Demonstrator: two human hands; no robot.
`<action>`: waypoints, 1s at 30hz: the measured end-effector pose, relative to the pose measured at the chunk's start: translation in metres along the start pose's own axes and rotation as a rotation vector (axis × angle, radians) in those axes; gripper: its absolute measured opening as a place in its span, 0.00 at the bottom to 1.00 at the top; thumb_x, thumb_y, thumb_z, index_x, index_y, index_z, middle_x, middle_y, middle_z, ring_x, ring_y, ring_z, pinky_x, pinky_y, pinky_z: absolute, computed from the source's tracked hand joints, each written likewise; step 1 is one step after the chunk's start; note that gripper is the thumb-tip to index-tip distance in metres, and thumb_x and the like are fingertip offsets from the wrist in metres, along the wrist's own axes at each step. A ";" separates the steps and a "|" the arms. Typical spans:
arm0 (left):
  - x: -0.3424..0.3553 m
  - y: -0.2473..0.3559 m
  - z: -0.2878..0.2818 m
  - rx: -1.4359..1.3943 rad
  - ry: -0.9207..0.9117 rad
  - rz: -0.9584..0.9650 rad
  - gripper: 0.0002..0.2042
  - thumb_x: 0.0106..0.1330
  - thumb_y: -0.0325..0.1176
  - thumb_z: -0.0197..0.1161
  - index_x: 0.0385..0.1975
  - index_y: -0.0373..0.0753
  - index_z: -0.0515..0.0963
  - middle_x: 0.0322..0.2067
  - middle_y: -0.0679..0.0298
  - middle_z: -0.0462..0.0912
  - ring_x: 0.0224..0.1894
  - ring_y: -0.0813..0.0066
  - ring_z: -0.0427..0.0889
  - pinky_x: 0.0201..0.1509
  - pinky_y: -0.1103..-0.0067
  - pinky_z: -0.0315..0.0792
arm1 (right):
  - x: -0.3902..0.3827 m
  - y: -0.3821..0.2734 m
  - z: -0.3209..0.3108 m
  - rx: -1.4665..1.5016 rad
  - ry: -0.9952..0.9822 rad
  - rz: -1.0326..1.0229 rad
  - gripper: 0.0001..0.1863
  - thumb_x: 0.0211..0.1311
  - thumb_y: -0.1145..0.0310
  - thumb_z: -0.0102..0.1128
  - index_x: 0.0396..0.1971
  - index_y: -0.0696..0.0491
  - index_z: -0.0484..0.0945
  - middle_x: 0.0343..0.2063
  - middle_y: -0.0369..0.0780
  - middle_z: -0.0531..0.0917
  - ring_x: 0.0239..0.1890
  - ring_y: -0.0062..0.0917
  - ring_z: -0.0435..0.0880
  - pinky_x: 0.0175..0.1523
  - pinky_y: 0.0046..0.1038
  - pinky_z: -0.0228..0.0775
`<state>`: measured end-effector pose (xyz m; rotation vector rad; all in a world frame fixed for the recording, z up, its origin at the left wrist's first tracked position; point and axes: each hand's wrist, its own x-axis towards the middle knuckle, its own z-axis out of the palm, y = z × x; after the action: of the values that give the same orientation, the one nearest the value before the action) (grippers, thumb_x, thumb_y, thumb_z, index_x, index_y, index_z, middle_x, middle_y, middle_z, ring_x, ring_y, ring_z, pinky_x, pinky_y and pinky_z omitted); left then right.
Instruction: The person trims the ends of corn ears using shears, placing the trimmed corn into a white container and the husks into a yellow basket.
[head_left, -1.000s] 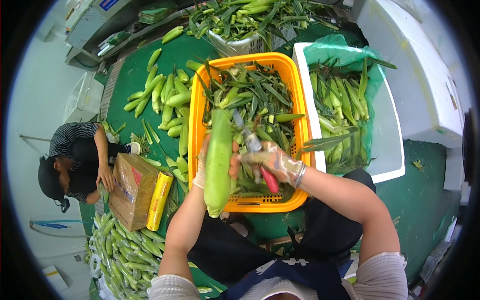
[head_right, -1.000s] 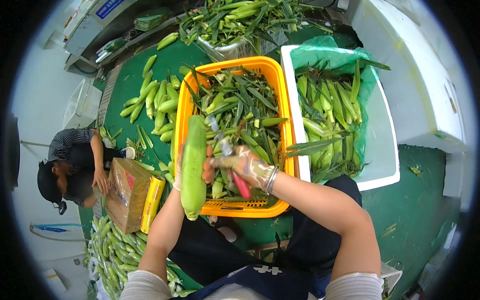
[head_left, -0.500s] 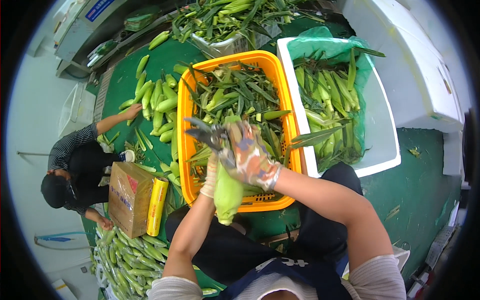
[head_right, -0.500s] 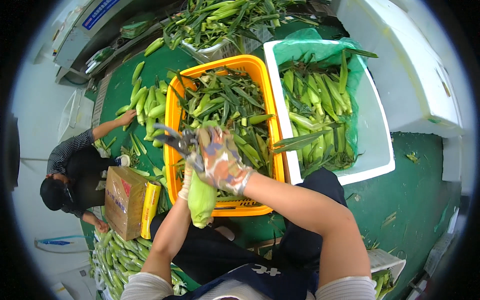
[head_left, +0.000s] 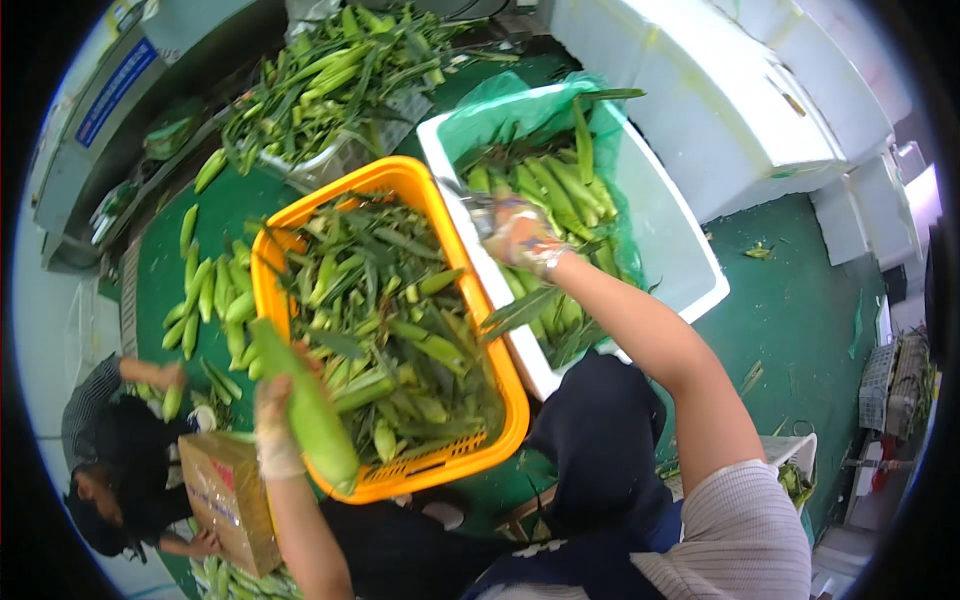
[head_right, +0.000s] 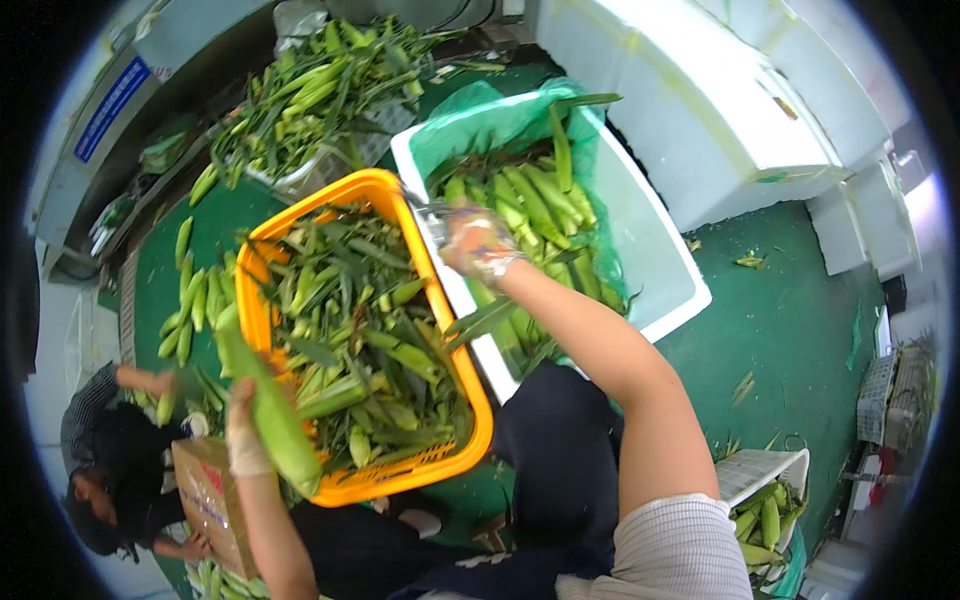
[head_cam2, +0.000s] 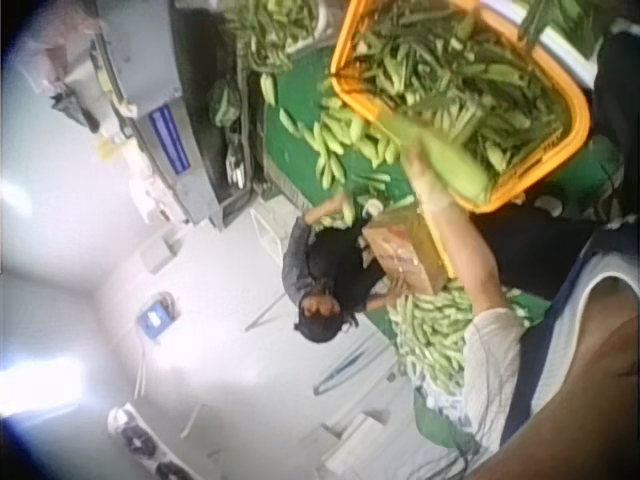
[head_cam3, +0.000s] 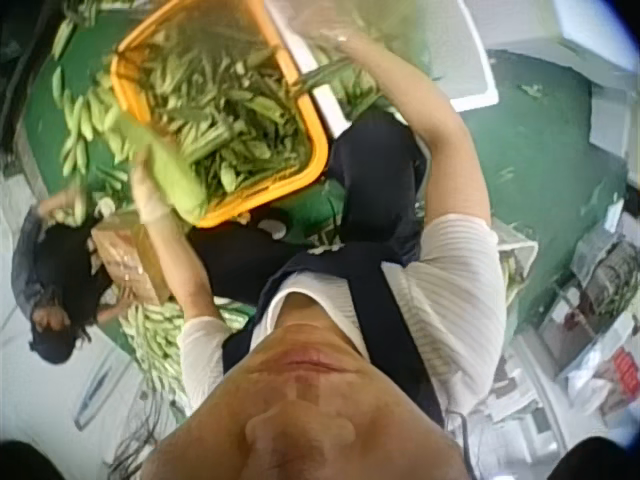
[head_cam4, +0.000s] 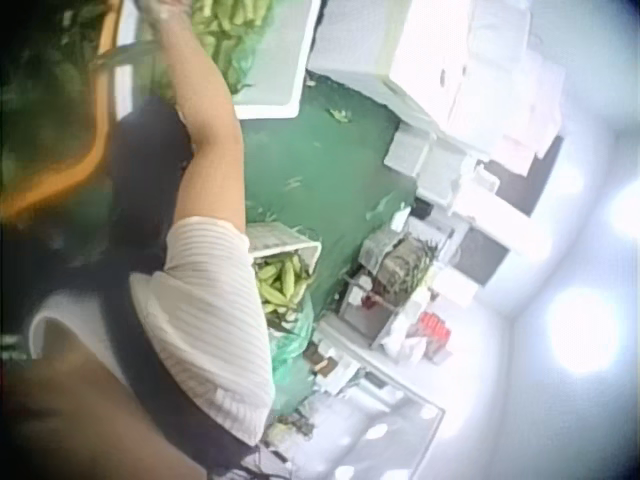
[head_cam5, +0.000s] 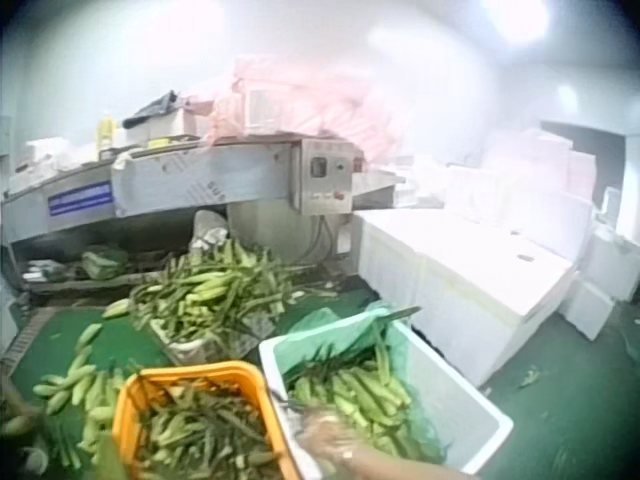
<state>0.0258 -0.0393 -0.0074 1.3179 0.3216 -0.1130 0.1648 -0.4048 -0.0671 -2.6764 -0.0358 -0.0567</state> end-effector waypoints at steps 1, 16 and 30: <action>0.012 0.003 -0.017 0.139 0.108 0.064 0.27 0.56 0.52 0.63 0.48 0.39 0.71 0.33 0.66 0.77 0.28 0.75 0.76 0.31 0.80 0.73 | 0.008 0.055 0.005 0.048 0.044 0.191 0.25 0.57 0.46 0.50 0.38 0.56 0.73 0.31 0.51 0.81 0.34 0.45 0.81 0.37 0.42 0.71; 0.209 -0.089 -0.296 1.380 0.823 0.080 0.13 0.66 0.27 0.50 0.49 0.34 0.71 0.22 0.63 0.70 0.21 0.75 0.64 0.32 0.74 0.68 | 0.054 0.197 0.118 -0.227 -0.127 0.446 0.26 0.53 0.60 0.56 0.47 0.62 0.66 0.41 0.53 0.78 0.44 0.44 0.79 0.48 0.38 0.72; 0.066 0.025 -0.011 0.523 -0.057 0.107 0.11 0.64 0.33 0.58 0.38 0.32 0.77 0.31 0.60 0.82 0.30 0.73 0.81 0.37 0.79 0.75 | -0.072 0.081 -0.088 1.652 -0.242 0.611 0.11 0.55 0.67 0.63 0.33 0.50 0.69 0.22 0.38 0.75 0.21 0.22 0.73 0.26 0.23 0.66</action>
<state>0.0936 -0.0160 -0.0058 1.8428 0.1754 -0.1502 0.0923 -0.5180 -0.0278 -0.9532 0.4464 0.3383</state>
